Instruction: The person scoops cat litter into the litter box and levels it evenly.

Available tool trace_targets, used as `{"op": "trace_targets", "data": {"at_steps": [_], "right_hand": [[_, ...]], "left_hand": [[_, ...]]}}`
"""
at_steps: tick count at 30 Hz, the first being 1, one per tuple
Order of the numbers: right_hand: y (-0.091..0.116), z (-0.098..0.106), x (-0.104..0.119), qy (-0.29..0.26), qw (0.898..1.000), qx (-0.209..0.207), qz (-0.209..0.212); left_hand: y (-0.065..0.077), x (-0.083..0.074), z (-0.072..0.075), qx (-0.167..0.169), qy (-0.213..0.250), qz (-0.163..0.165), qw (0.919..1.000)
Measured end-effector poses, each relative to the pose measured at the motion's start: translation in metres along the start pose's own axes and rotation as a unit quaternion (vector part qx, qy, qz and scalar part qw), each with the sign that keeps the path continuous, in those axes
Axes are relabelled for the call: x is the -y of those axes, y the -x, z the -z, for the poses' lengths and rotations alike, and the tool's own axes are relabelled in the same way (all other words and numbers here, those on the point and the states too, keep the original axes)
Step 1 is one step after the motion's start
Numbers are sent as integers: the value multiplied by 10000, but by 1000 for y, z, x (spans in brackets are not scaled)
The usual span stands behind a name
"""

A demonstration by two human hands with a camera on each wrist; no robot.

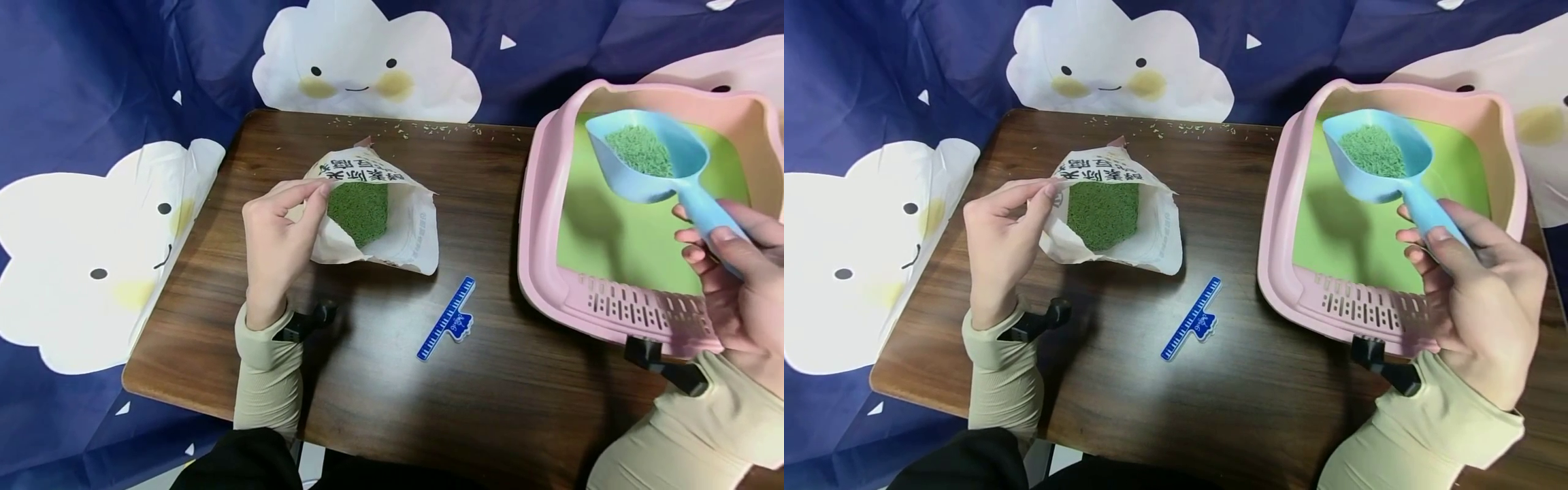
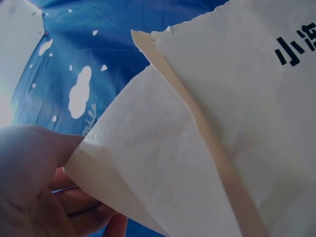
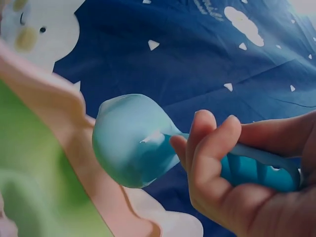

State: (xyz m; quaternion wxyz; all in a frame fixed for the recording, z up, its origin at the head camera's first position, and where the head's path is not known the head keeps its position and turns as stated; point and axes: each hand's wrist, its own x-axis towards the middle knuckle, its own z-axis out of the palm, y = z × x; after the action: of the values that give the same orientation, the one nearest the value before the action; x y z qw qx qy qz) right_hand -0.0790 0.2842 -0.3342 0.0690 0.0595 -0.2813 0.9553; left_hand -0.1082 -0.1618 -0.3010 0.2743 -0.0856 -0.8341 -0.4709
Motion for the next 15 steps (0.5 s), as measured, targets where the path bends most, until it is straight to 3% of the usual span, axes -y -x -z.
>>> {"op": "trace_targets", "data": {"at_steps": [8, 15], "right_hand": [[0, 2, -2, 1323, 9884, -740, 72], [0, 1, 0, 2688, 9549, -1226, -296]], "left_hand": [[0, 0, 1, -5, 25, -6, 10000], [0, -1, 1, 26, 47, 3, 10000]]}}
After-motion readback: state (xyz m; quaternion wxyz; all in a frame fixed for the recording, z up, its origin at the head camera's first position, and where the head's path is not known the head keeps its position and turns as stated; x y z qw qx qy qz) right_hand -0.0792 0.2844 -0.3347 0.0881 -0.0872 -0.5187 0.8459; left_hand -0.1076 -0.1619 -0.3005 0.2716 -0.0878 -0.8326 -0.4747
